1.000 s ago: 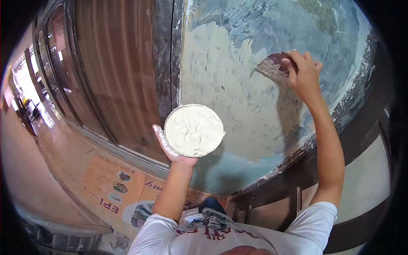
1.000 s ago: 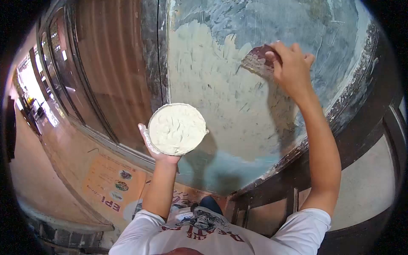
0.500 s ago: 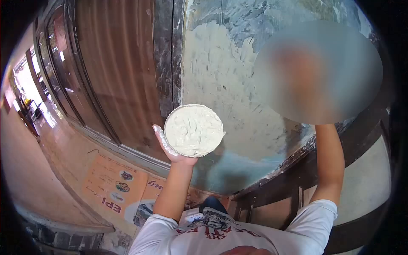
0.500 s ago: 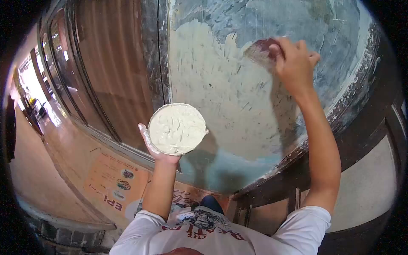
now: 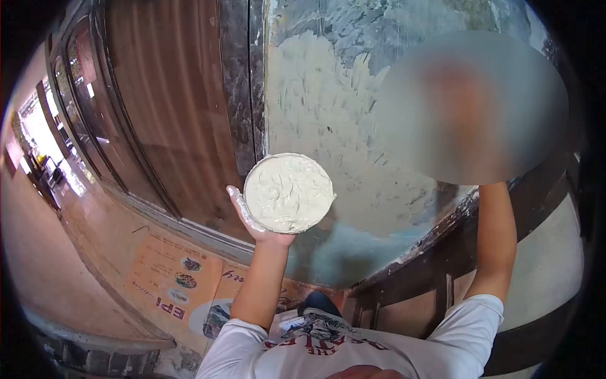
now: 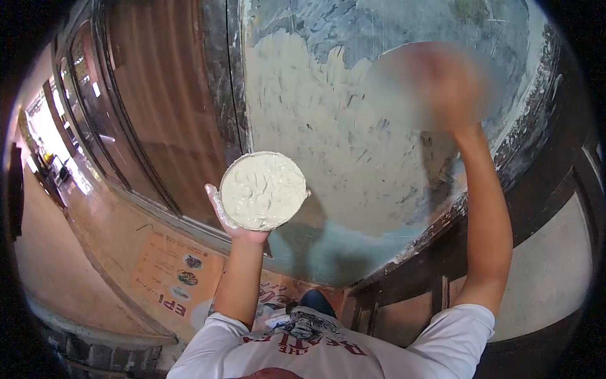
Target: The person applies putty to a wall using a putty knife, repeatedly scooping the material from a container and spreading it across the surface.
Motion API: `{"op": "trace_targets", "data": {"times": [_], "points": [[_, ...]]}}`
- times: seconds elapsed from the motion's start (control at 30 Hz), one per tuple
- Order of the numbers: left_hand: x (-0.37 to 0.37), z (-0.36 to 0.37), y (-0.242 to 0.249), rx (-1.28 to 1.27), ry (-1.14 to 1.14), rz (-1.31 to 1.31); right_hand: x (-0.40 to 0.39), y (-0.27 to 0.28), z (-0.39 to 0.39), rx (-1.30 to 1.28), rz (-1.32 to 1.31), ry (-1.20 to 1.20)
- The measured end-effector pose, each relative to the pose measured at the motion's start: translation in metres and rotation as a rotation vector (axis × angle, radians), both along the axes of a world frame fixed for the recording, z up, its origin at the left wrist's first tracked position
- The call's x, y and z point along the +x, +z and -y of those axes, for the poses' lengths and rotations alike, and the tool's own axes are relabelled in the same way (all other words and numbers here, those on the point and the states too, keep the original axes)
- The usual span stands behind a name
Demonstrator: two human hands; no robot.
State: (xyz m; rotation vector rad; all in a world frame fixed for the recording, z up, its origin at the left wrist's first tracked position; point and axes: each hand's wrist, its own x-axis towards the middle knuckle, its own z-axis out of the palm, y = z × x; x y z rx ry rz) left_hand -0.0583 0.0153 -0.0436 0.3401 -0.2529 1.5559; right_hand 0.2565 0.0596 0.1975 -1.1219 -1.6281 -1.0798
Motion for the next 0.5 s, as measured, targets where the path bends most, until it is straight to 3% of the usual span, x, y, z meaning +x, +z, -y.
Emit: {"op": "trace_targets", "data": {"times": [0.17, 0.33, 0.4, 0.5], "points": [[-0.003, -0.002, -0.006, -0.049, 0.061, -0.003, -0.013, -0.022, 0.006, -0.092, 0.199, 0.077], [-0.001, -0.002, -0.01, 0.013, -0.001, 0.009, -0.014, -0.005, -0.003, -0.001, 0.16, -0.04], [-0.001, 0.0, -0.01, -0.032, 0.041, -0.019, -0.008, 0.007, -0.005, 0.076, -0.003, 0.003], [-0.004, 0.003, -0.009, -0.049, 0.036, -0.011, -0.018, -0.005, 0.004, -0.007, 0.109, 0.098]]}}
